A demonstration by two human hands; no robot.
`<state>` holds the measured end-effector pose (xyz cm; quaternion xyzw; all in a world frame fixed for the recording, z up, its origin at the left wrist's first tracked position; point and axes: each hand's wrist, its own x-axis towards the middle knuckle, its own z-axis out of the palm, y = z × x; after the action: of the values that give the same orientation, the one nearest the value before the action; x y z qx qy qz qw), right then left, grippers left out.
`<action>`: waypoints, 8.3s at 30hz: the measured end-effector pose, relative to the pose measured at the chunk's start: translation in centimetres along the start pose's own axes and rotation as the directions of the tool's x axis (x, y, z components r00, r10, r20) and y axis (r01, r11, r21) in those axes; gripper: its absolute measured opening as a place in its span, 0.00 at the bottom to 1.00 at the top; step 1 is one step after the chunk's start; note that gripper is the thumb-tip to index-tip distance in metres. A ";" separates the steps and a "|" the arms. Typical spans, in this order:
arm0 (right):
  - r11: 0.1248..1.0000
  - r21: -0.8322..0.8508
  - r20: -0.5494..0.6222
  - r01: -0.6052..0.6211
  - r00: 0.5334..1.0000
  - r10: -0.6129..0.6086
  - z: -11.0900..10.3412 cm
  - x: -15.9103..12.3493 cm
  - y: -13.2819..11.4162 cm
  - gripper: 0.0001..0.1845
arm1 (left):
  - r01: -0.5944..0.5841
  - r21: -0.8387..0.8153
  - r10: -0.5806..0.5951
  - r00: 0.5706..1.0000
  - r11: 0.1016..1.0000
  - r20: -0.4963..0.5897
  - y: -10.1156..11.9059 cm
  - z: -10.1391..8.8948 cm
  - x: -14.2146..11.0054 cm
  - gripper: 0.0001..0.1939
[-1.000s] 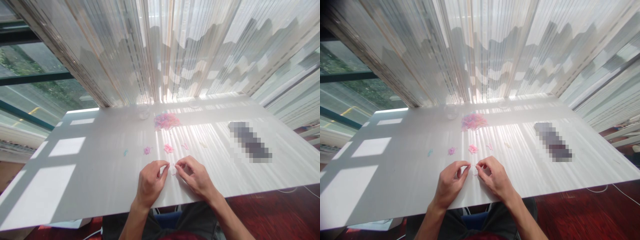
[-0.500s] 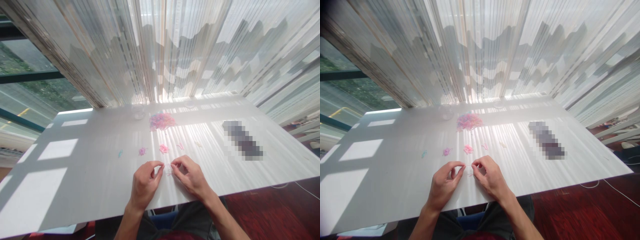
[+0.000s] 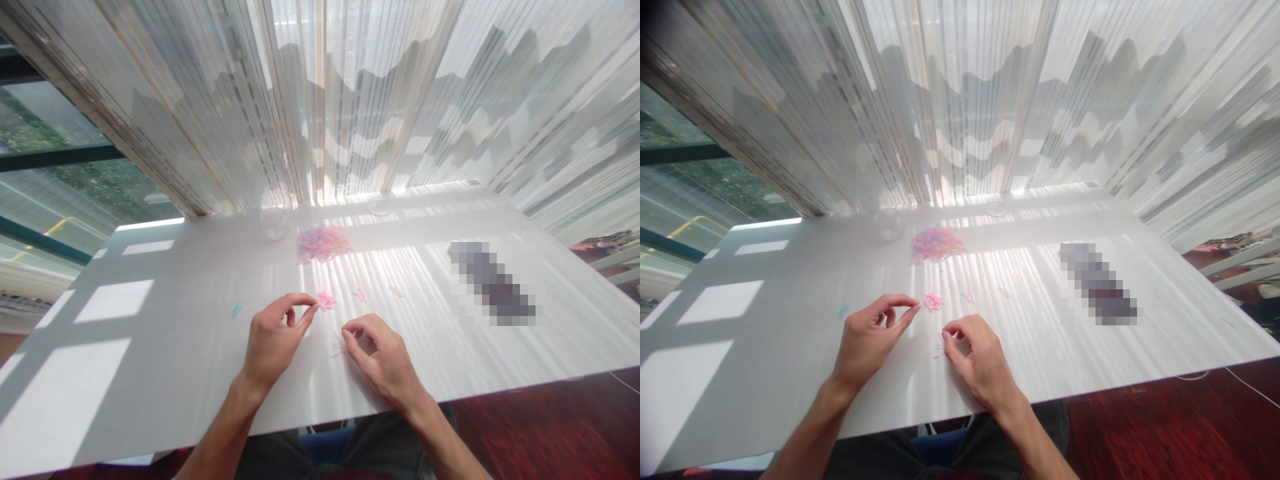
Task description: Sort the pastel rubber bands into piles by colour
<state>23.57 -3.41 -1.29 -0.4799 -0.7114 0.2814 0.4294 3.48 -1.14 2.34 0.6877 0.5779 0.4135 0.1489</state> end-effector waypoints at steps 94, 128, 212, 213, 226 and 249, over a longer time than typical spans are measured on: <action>0.963 -0.269 -0.068 -0.018 0.998 0.000 -3.7 -0.6 2.3 0.07 | -0.146 0.144 0.105 0.960 0.979 0.259 0.0 0.6 -5.2 0.07; 0.978 -0.148 0.080 0.150 0.987 -0.139 -0.9 -1.6 -1.0 0.07 | -0.200 -0.074 0.209 0.966 0.977 0.152 -1.2 1.3 -6.2 0.05; 0.996 -0.072 0.256 0.044 0.966 -0.024 -1.9 -2.0 -0.4 0.07 | -0.205 -0.134 0.229 0.953 0.970 0.199 -0.8 1.1 -6.0 0.04; 0.996 -0.066 0.248 0.055 0.968 -0.037 -1.9 -2.1 -0.4 0.06 | -0.201 -0.132 0.224 0.955 0.971 0.196 -0.8 1.1 -6.0 0.04; 0.986 -0.090 0.139 0.139 0.982 -0.125 -1.6 -1.8 -0.5 0.04 | -0.194 -0.120 0.215 0.956 0.974 0.199 -0.7 1.0 -6.0 0.04; 0.985 -0.098 0.152 0.140 0.981 -0.124 -1.6 -0.7 -0.5 0.04 | -0.171 -0.087 0.183 0.968 0.982 0.170 -0.8 1.2 -6.0 0.04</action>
<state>24.83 -4.30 -0.38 -0.4323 -0.7854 0.2474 0.3675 3.85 -6.07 -1.29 0.7649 0.4835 0.3825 0.1868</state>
